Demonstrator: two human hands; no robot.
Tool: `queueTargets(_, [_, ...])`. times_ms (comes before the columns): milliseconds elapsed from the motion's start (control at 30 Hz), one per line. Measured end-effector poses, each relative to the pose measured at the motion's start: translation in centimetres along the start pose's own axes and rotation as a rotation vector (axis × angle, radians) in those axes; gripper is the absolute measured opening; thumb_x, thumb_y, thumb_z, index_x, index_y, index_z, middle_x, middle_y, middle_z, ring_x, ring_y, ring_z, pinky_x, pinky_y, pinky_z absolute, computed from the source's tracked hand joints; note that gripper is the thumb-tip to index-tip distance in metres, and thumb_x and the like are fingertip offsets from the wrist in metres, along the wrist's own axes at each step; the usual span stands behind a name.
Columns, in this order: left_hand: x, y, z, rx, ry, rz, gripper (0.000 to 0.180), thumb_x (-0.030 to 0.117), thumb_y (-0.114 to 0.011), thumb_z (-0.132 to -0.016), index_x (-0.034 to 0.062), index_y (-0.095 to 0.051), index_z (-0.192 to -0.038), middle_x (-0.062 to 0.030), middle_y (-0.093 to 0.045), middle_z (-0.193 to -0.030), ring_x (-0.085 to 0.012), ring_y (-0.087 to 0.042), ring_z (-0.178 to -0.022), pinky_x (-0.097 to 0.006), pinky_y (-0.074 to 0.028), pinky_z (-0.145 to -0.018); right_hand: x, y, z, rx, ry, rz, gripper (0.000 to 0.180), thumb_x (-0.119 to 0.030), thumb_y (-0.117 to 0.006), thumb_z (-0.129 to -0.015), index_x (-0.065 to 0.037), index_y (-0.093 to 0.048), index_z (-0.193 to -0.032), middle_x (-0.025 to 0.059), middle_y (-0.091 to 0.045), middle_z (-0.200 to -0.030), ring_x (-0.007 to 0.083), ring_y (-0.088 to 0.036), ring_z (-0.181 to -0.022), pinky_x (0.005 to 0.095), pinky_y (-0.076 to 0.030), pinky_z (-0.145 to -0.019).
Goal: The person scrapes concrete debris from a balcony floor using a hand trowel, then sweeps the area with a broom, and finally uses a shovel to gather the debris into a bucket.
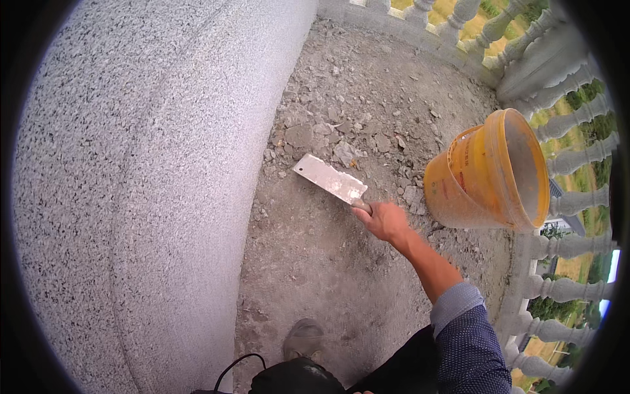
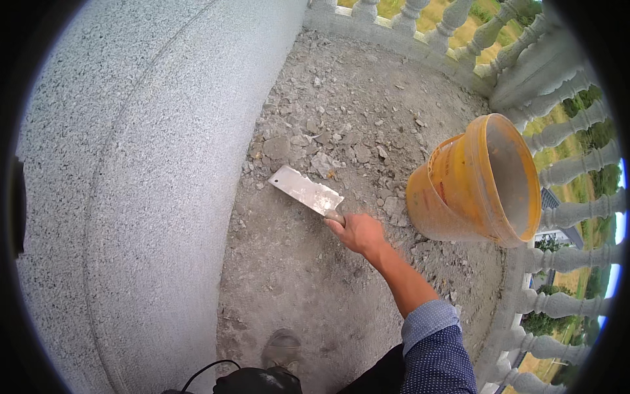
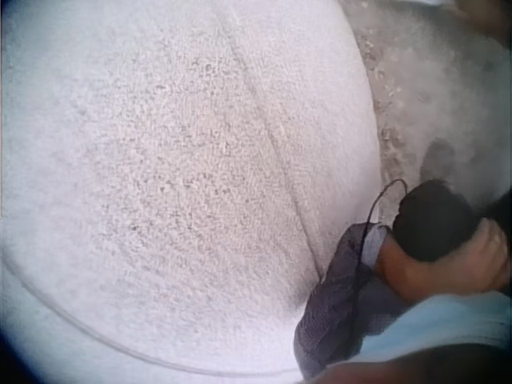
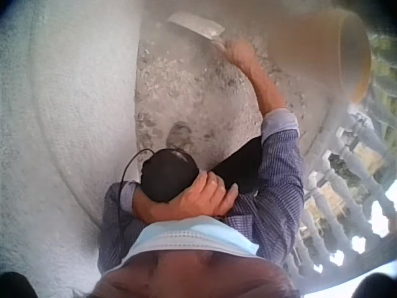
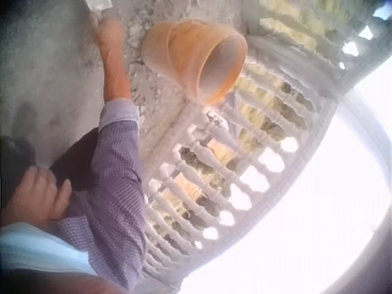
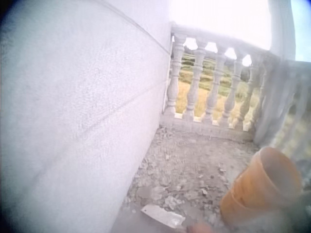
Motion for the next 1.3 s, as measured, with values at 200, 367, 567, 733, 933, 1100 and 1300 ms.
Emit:
queueTargets(200, [-0.4,0.0,0.1,-0.015,-0.016,0.02,0.035,0.018,-0.051,-0.089,-0.0024,-0.057,-0.117,-0.0212,-0.061,-0.09,-0.0328,-0.06,-0.084,-0.043,-0.052,-0.081,-4.3,-0.3,4.9,-0.191,0.431,0.108,0.065,-0.066,-0.047,-0.089,-0.005,-0.068,-0.093,0.0216,-0.069,-0.084,0.0385,-0.068,-0.081,0.0473,-0.053,-0.072])
queueTargets(367, [-0.2,0.4,0.0,-0.001,-0.04,0.023,0.035,0.018,-0.052,-0.089,-0.0024,-0.057,-0.117,-0.0211,-0.062,-0.09,-0.0327,-0.061,-0.084,-0.043,-0.051,-0.081,1.5,1.6,-2.8,0.087,-0.035,-0.089,0.062,-0.062,-0.049,-0.091,-0.003,-0.069,-0.094,0.0234,-0.069,-0.086,0.0413,-0.067,-0.081,0.047,-0.053,-0.072])
queueTargets(567, [-0.5,0.3,0.1,-0.007,-0.006,0.012,0.034,0.017,-0.052,-0.09,-0.0017,-0.057,-0.118,-0.0214,-0.062,-0.091,-0.0323,-0.061,-0.083,-0.043,-0.052,-0.081,-3.6,0.9,-1.0,0.052,-0.014,-0.115,0.065,-0.063,-0.046,-0.091,-0.003,-0.069,-0.094,0.0238,-0.069,-0.088,0.0412,-0.067,-0.082,0.0475,-0.053,-0.074])
queueTargets(733, [-0.6,-0.1,0.2,0.006,-0.002,0.019,0.034,0.018,-0.052,-0.091,-0.0014,-0.056,-0.119,-0.0206,-0.062,-0.09,-0.0323,-0.061,-0.084,-0.044,-0.052,-0.082,-4.2,-0.3,1.3,-0.108,0.139,0.066,0.065,-0.065,-0.045,-0.091,-0.005,-0.07,-0.094,0.0208,-0.07,-0.087,0.0398,-0.067,-0.082,0.0479,-0.053,-0.073])
queueTargets(933, [-0.2,-0.6,0.4,0.051,0.033,-0.01,0.031,0.017,-0.052,-0.091,-0.0004,-0.056,-0.117,-0.0199,-0.061,-0.089,-0.0315,-0.062,-0.082,-0.044,-0.053,-0.081,-1.4,1.6,-3.6,0.013,-0.064,0.039,0.065,-0.067,-0.046,-0.09,-0.008,-0.071,-0.09,0.0182,-0.07,-0.089,0.0367,-0.068,-0.086,0.0468,-0.053,-0.074])
queueTargets(1100, [0.1,-1.0,0.6,0.062,0.04,-0.048,0.029,0.016,-0.052,-0.091,0.0003,-0.057,-0.115,-0.02,-0.061,-0.088,-0.0312,-0.062,-0.081,-0.044,-0.054,-0.079,-2.4,-0.4,-2.4,0.132,-0.061,-0.061,0.063,-0.067,-0.048,-0.089,-0.008,-0.07,-0.093,0.0188,-0.07,-0.083,0.0372,-0.068,-0.08,0.0482,-0.052,-0.071])
queueTargets(1300, [-0.3,-0.3,0.2,0.043,0.002,0.0,0.031,0.017,-0.052,-0.09,0.0,-0.057,-0.115,-0.0204,-0.061,-0.088,-0.0316,-0.062,-0.082,-0.044,-0.054,-0.08,-0.4,4.9,-4.1,0.191,0.09,0.226,0.059,-0.064,-0.052,-0.087,-0.008,-0.069,-0.084,0.0158,-0.069,-0.077,0.036,-0.068,-0.074,0.0472,-0.052,-0.066])
Point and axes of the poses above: each hand's wrist, its own z-axis away from the middle knuckle, its own y-axis out of the back of the hand, x = y × z, the point moved 4 cm from there along -z, towards the middle knuckle
